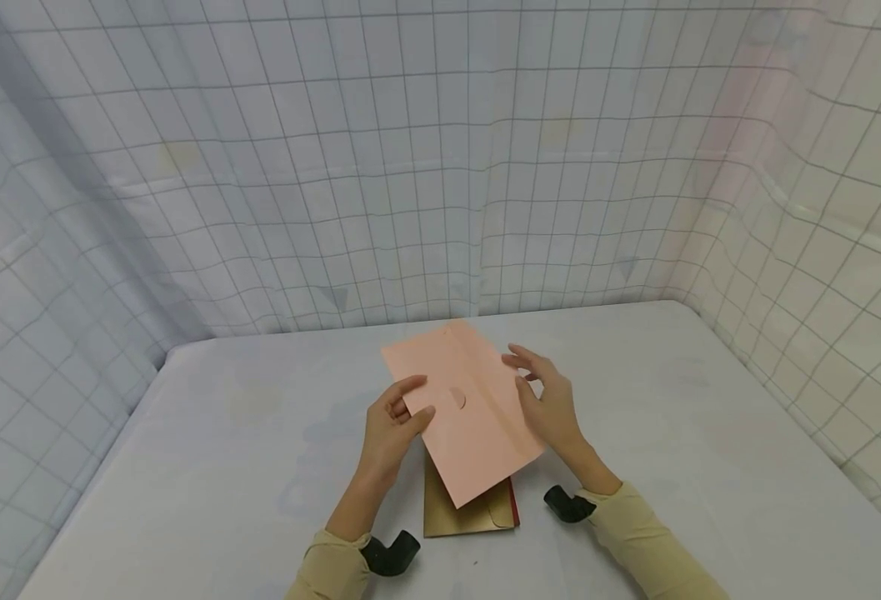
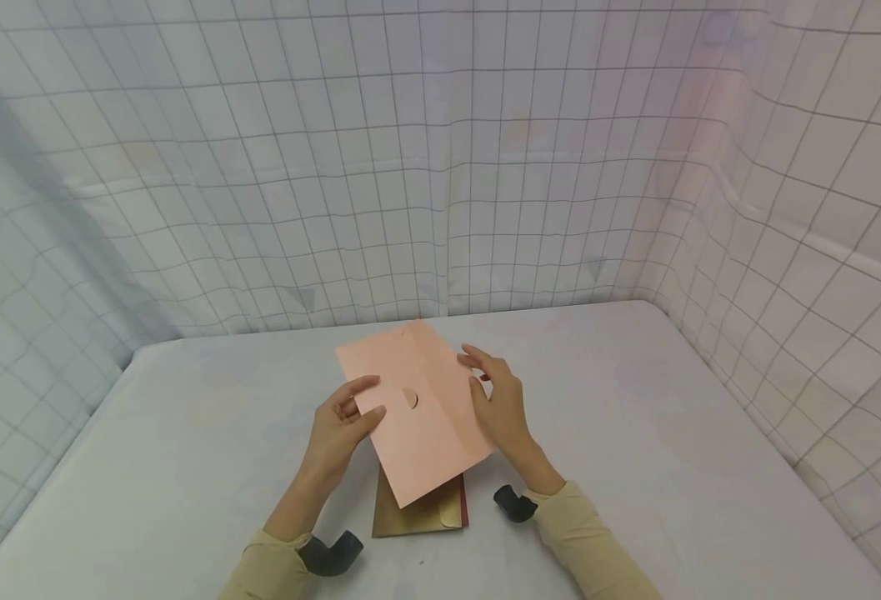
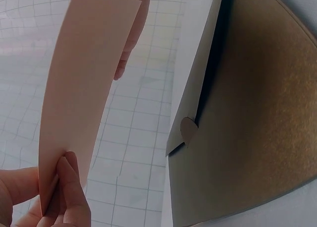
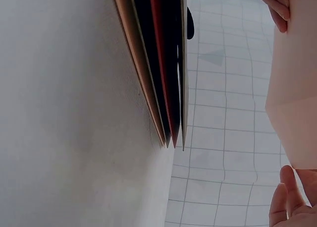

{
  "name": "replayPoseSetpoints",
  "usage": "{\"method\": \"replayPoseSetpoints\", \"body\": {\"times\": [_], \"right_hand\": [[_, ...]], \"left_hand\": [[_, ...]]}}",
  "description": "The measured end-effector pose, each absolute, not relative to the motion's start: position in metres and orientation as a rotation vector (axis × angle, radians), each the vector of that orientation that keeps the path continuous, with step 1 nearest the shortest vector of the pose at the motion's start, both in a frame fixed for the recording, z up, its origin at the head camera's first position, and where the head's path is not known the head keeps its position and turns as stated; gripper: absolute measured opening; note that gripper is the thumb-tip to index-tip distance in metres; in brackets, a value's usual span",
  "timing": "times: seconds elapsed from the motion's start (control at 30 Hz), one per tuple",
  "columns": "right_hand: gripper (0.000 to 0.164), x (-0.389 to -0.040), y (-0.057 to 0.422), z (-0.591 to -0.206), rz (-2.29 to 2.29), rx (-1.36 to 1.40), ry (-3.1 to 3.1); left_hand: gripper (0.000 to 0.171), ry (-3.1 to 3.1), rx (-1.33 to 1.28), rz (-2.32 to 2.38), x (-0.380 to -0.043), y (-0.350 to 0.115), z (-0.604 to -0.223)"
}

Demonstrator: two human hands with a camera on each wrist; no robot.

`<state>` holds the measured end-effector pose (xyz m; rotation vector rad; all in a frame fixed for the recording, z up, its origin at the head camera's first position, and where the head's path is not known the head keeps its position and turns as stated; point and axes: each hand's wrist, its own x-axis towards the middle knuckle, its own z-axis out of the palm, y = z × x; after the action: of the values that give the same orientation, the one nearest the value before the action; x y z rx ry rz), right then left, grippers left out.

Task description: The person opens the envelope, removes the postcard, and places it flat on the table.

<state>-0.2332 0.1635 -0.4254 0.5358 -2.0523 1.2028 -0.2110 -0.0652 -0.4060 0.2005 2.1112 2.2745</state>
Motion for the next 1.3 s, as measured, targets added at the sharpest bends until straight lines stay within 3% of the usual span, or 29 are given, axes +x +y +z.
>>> {"method": "replayPoseSetpoints", "body": {"times": [0.87,1.3], "right_hand": [[0.033,-0.2283,0.1633,-0.4213,1.097,0.425,-2.296],[0.025,-0.2274,0.1622,-0.4203,1.389,0.505,-2.297]], "left_hand": [[0.045,2.091,0.245,2.279,-0.211,-0.0668,-0.4054],[0.043,2.127,0.27,2.262,-0.212,-0.0693,-0.4084]]}}
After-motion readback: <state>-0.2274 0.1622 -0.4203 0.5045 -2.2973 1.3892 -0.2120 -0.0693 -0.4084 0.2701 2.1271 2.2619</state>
